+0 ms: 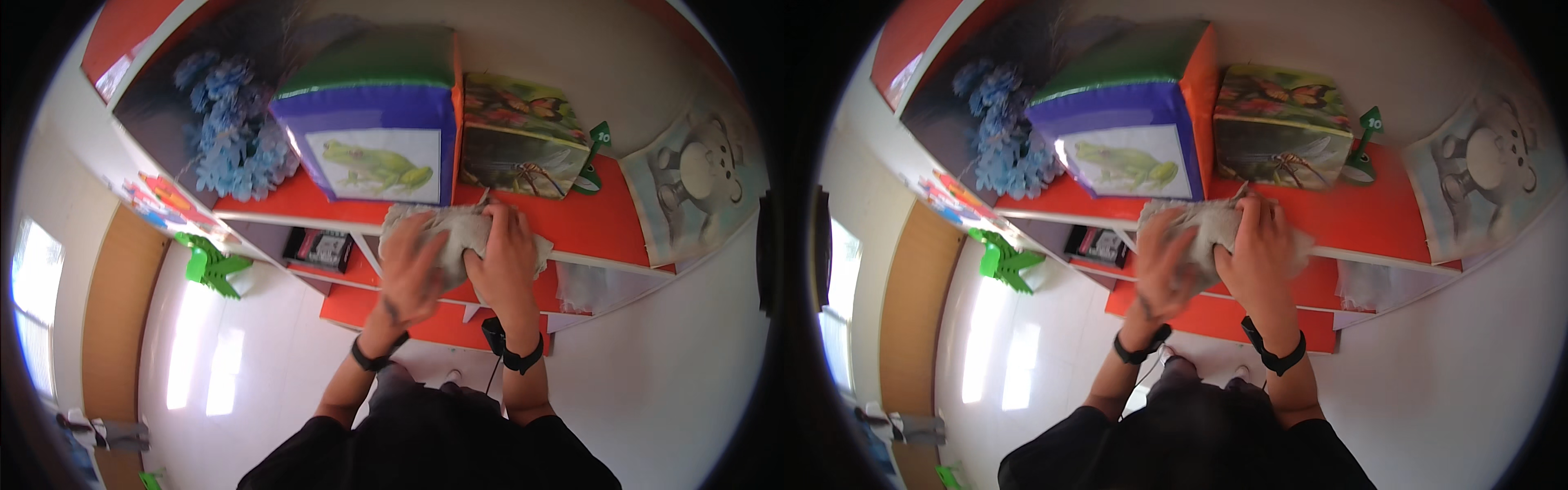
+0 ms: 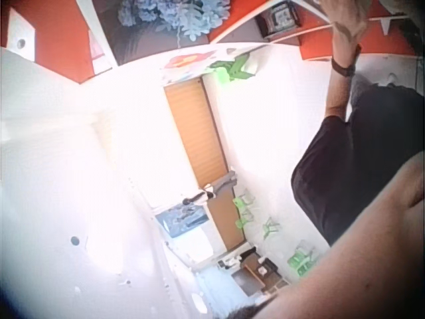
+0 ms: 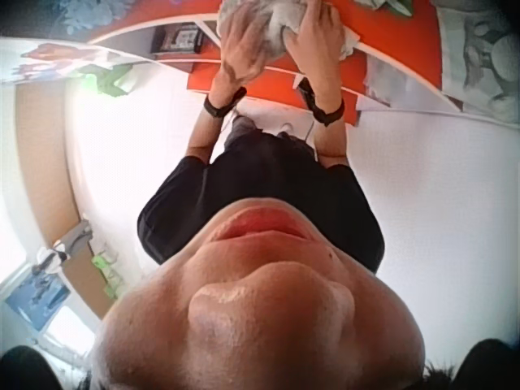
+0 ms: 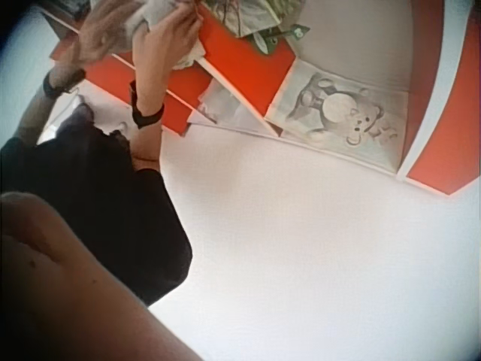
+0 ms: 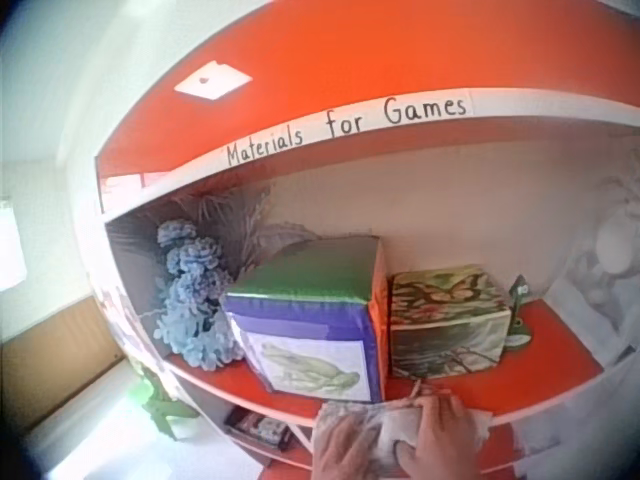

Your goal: The person wipes the surfaces of a red shelving unit and a large colorful toy block using a cloth.

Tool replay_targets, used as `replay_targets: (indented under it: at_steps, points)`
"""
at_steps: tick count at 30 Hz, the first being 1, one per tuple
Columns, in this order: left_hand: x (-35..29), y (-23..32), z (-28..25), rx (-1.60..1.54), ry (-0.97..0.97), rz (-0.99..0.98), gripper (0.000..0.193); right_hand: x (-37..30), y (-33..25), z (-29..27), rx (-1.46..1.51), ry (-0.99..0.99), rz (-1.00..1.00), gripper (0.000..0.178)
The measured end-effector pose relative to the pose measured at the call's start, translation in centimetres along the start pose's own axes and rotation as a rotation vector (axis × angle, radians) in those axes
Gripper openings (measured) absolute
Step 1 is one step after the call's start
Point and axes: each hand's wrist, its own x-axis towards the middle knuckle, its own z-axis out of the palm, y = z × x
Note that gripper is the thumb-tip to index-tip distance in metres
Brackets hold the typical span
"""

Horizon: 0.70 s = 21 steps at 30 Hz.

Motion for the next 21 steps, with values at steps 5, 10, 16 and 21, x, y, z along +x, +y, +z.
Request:
replay_targets:
  at_steps: [5, 10, 16, 21]
  points:
    - [0.3, 3.3, 5.8, 0.125, -0.003, -0.212, 0.068, -1.0, 1.9, -1.7, -0.046, -0.029, -0.022, 0.052]
    - [0.5, 3.9, 6.0, 0.095, 0.028, -0.13, 0.058, -2.9, 3.8, -2.7, -0.069, -0.009, 0.004, 0.056]
    - [0.1, 2.5, 6.3, -0.023, 0.104, -0.094, 0.054, -2.5, 2.5, -1.5, -0.159, 0.009, 0.056, 0.054]
    - [-0.3, 0.5, 5.4, 0.001, 0.049, 0.004, 0.055, -2.3, 1.3, 0.8, -0.236, 0.14, 0.07, 0.054]
